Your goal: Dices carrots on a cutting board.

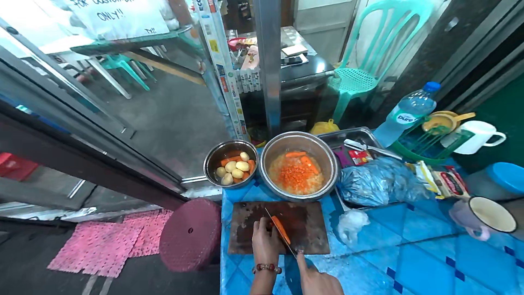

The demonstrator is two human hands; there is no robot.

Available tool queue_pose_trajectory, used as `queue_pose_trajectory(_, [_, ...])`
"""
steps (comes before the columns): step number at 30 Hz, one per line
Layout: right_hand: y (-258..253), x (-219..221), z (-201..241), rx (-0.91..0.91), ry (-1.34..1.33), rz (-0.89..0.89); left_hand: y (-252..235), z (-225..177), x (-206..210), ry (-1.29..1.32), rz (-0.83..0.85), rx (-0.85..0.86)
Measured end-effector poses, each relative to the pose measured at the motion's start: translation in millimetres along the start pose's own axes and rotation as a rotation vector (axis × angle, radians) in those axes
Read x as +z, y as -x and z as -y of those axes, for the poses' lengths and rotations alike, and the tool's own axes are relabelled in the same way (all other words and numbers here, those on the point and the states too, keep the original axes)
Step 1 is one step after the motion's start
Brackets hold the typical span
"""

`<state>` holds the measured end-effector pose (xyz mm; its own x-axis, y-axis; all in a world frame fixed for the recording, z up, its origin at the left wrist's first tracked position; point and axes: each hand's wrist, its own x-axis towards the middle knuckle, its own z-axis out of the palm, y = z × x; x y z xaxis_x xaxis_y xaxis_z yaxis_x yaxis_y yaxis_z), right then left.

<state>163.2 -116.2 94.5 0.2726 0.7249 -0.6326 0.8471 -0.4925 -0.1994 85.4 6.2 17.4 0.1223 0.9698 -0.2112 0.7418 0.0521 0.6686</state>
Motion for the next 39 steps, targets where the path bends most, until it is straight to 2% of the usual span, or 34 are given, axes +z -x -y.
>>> queue_pose_trajectory(4, [1,0,1,0.0,0.048,-0.026,-3,6,1,-0.02,-0.034,0.122])
queue_pose_trajectory(9, [0,-1,5,0.03,0.033,-0.031,-8,8,0,-0.072,0.02,0.163])
queue_pose_trajectory(15, [-6,0,8,0.059,-0.019,0.014,-17,5,-15,-0.138,0.134,0.178])
queue_pose_trajectory(24, [-32,12,1,0.043,-0.036,0.056,-21,10,-18,-0.131,0.186,0.19])
queue_pose_trajectory(33, [-47,25,-27,-0.01,-0.21,0.04,-20,9,-18,-0.176,0.203,0.228])
queue_pose_trajectory(39, [-26,-12,12,0.082,-0.082,0.112,-19,2,-21,-0.244,0.236,0.193])
